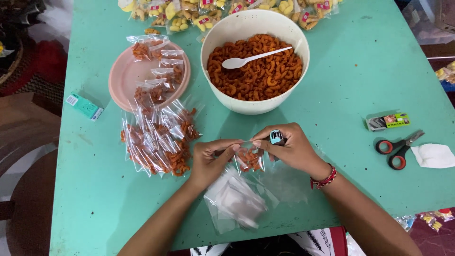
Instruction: Sealing small plastic bags of snacks by melting the edges with a lighter.
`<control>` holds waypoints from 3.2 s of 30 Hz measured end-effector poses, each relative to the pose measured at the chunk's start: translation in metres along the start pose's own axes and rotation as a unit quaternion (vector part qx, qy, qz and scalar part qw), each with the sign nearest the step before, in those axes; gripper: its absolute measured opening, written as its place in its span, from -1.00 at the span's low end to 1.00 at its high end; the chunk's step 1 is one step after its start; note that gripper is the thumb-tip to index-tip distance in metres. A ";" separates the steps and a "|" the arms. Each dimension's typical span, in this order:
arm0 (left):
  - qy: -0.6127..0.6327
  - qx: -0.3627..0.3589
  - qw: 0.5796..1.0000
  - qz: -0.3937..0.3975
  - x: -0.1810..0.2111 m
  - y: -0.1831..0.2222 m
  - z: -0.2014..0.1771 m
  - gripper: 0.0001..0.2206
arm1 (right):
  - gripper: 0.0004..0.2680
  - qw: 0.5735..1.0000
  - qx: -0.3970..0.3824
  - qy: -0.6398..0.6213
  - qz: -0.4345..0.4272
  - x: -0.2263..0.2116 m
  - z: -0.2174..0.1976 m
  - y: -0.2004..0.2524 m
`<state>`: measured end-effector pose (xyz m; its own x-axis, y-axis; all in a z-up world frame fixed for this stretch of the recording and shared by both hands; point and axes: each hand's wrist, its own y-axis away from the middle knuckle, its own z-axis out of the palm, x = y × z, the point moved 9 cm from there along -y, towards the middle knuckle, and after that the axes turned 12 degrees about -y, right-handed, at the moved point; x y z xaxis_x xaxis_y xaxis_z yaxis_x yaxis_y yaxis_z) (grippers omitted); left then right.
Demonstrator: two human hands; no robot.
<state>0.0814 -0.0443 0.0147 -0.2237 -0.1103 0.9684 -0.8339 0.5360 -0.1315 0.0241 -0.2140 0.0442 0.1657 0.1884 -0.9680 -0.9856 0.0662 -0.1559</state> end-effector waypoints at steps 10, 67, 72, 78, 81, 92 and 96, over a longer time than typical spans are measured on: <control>0.135 -0.028 0.988 -0.075 -0.031 0.003 0.005 -0.79 | -0.91 0.999 -0.004 -0.042 0.019 0.013 -0.005 0.002; 0.013 0.007 0.999 -0.028 -0.007 -0.002 -0.003 -0.71 | -0.90 1.000 0.011 -0.014 0.012 0.011 -0.003 0.000; -0.001 0.024 0.999 -0.031 -0.007 -0.002 -0.002 -0.86 | -0.88 0.999 0.012 0.036 -0.020 0.005 -0.001 0.001; -0.029 0.041 0.999 -0.012 0.002 0.001 -0.003 -0.86 | -0.90 0.998 0.014 0.060 -0.035 -0.002 0.002 -0.002; -0.006 0.063 0.998 -0.032 -0.004 0.001 -0.005 -0.86 | -0.93 0.997 0.013 0.062 -0.051 -0.010 0.005 -0.001; 0.010 0.067 0.997 -0.038 -0.014 0.001 -0.003 -0.87 | -0.92 0.995 0.035 0.068 -0.068 -0.007 -0.003 0.003; 0.030 0.067 0.995 -0.063 -0.017 0.002 -0.004 -0.91 | -0.91 0.994 0.032 0.072 -0.077 -0.008 -0.001 0.003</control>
<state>0.0852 -0.0379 -0.0014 -0.0863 -0.1167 0.9894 -0.9142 0.4040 -0.0321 0.0199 -0.2168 0.0515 0.3036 0.0289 -0.9524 -0.9439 0.1455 -0.2965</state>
